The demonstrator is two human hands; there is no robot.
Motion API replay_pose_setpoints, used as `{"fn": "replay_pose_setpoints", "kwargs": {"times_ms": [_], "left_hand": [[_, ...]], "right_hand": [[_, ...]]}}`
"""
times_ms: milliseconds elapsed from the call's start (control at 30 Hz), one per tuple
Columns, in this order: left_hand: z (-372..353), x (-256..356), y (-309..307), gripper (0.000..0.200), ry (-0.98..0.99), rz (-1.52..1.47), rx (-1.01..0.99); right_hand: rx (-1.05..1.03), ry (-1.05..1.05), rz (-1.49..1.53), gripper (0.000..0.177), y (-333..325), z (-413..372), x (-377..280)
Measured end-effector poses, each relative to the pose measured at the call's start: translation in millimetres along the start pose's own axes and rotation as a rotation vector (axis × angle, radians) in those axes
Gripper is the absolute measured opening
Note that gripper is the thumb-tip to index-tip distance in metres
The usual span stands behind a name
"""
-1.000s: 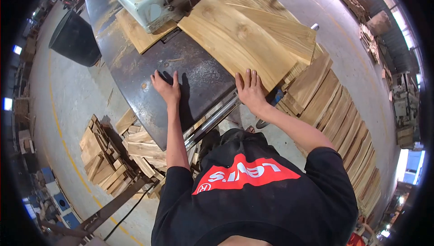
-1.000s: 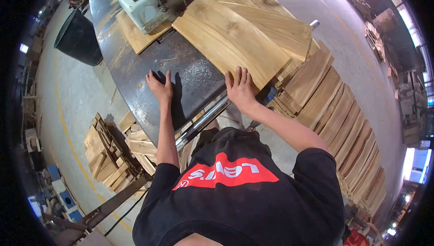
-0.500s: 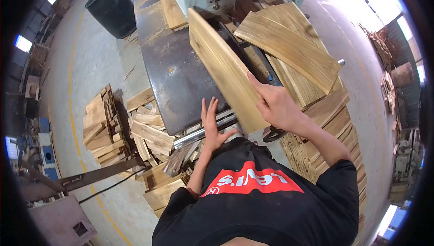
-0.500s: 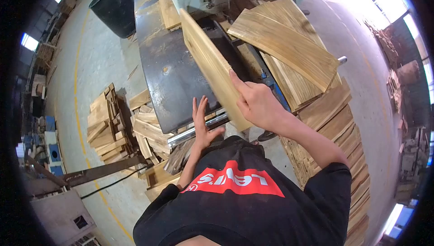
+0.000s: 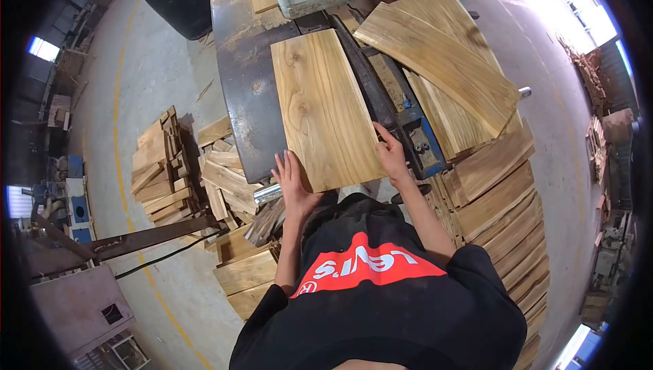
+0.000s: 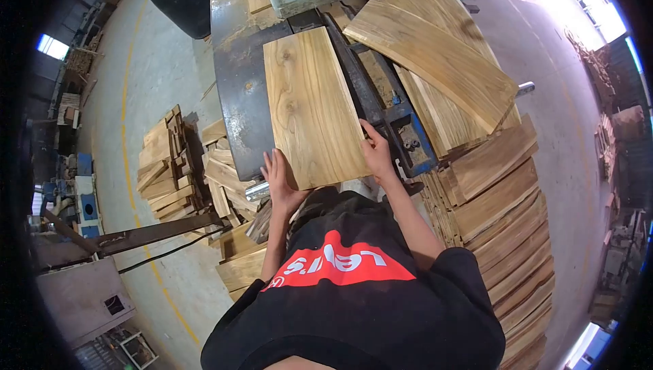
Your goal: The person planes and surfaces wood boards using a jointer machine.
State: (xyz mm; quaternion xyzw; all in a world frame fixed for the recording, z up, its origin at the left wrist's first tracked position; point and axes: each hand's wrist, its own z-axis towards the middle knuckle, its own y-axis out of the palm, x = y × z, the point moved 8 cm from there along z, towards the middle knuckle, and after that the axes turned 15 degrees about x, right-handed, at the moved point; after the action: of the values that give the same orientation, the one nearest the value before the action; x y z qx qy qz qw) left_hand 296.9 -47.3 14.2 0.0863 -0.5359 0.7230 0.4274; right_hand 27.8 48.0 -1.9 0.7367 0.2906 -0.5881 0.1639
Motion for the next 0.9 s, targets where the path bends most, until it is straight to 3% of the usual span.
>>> {"fn": "replay_pose_setpoints", "kwargs": {"times_ms": [67, 200, 233, 333, 467, 900], "left_hand": [[2, 3, 2, 0.139, 0.044, -0.058, 0.005], [3, 21, 20, 0.138, 0.088, -0.125, 0.067], [2, 26, 26, 0.136, 0.100, -0.109, 0.118], [7, 33, 49, 0.137, 0.117, -0.096, 0.166], [29, 31, 60, 0.145, 0.099, -0.075, 0.166], [124, 2, 79, 0.149, 0.111, 0.022, 0.176]], "right_hand": [[0.048, -0.085, -0.165, 0.057, -2, -3, -7], [0.221, -0.879, -0.566, 0.048, 4, -31, -68], [0.080, -0.805, -0.514, 0.044, 11, -23, -60], [-0.048, -0.837, -0.525, 0.045, 26, -4, -41], [-0.078, -0.902, -0.428, 0.045, 32, 25, -33], [0.221, -0.962, -0.420, 0.025, 96, 105, -69]]}}
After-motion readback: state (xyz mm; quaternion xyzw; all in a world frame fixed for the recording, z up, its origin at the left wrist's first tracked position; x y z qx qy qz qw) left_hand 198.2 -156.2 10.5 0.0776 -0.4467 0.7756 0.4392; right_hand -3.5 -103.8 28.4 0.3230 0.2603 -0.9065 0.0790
